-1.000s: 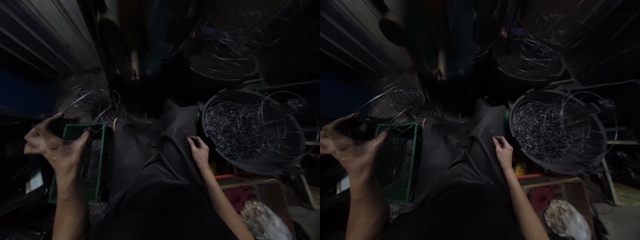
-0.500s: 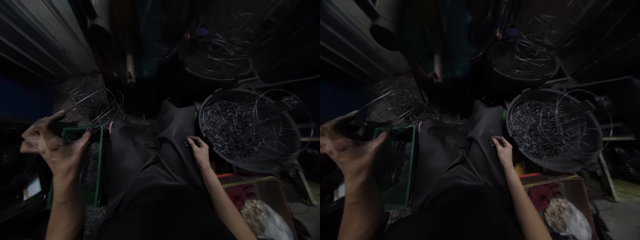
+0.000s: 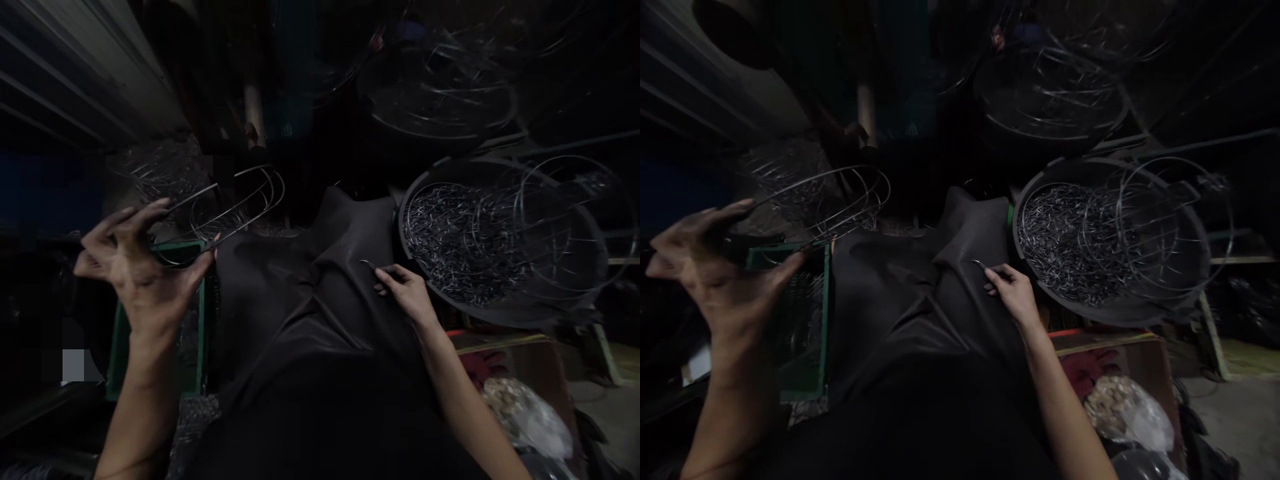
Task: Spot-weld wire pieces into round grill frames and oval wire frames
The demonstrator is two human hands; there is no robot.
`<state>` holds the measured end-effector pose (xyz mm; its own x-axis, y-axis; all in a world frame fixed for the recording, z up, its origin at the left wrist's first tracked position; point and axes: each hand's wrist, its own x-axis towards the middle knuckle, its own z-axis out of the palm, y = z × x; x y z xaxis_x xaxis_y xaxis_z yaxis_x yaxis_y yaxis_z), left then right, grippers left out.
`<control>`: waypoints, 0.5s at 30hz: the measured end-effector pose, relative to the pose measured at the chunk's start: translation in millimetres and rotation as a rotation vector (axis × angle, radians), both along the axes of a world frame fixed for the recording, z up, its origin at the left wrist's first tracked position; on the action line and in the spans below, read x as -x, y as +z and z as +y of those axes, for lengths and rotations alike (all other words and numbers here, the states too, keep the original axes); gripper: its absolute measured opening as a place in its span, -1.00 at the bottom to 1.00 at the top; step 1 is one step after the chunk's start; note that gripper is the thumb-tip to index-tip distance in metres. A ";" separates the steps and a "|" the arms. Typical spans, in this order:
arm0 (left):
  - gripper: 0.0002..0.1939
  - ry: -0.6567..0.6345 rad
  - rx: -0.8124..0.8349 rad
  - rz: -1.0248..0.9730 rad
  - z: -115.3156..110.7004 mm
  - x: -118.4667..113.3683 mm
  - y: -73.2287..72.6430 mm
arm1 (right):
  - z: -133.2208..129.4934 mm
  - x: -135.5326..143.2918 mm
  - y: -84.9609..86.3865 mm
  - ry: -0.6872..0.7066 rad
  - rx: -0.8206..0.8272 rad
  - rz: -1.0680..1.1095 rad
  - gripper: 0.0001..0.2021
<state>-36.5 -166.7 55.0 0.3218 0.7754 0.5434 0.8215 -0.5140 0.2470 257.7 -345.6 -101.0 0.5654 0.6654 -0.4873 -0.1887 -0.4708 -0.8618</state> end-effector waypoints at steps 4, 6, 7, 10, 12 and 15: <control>-0.36 -0.022 0.007 0.027 -3.2 -6.6 1.1 | -1.3 -1.0 -1.7 0.060 0.005 -0.091 -0.62; -0.34 -0.026 0.006 0.033 -3.6 -7.2 1.3 | -1.0 -2.8 -2.6 0.057 -0.006 -0.125 -0.62; -0.34 -0.029 0.007 0.037 -3.5 -7.2 1.3 | 0.0 -4.1 -3.3 0.052 -0.009 -0.147 -0.62; -0.33 -0.041 0.001 0.030 -2.9 -7.8 0.7 | 7.8 -8.9 -6.1 0.055 0.003 -0.224 -0.61; -0.36 -0.030 -0.015 0.027 -2.8 -8.5 0.4 | 16.5 -11.8 -7.4 0.069 0.011 -0.253 -0.60; -0.37 -0.020 -0.032 0.035 -3.5 -9.0 1.1 | 26.5 -13.1 -6.5 0.097 -0.005 -0.279 -0.58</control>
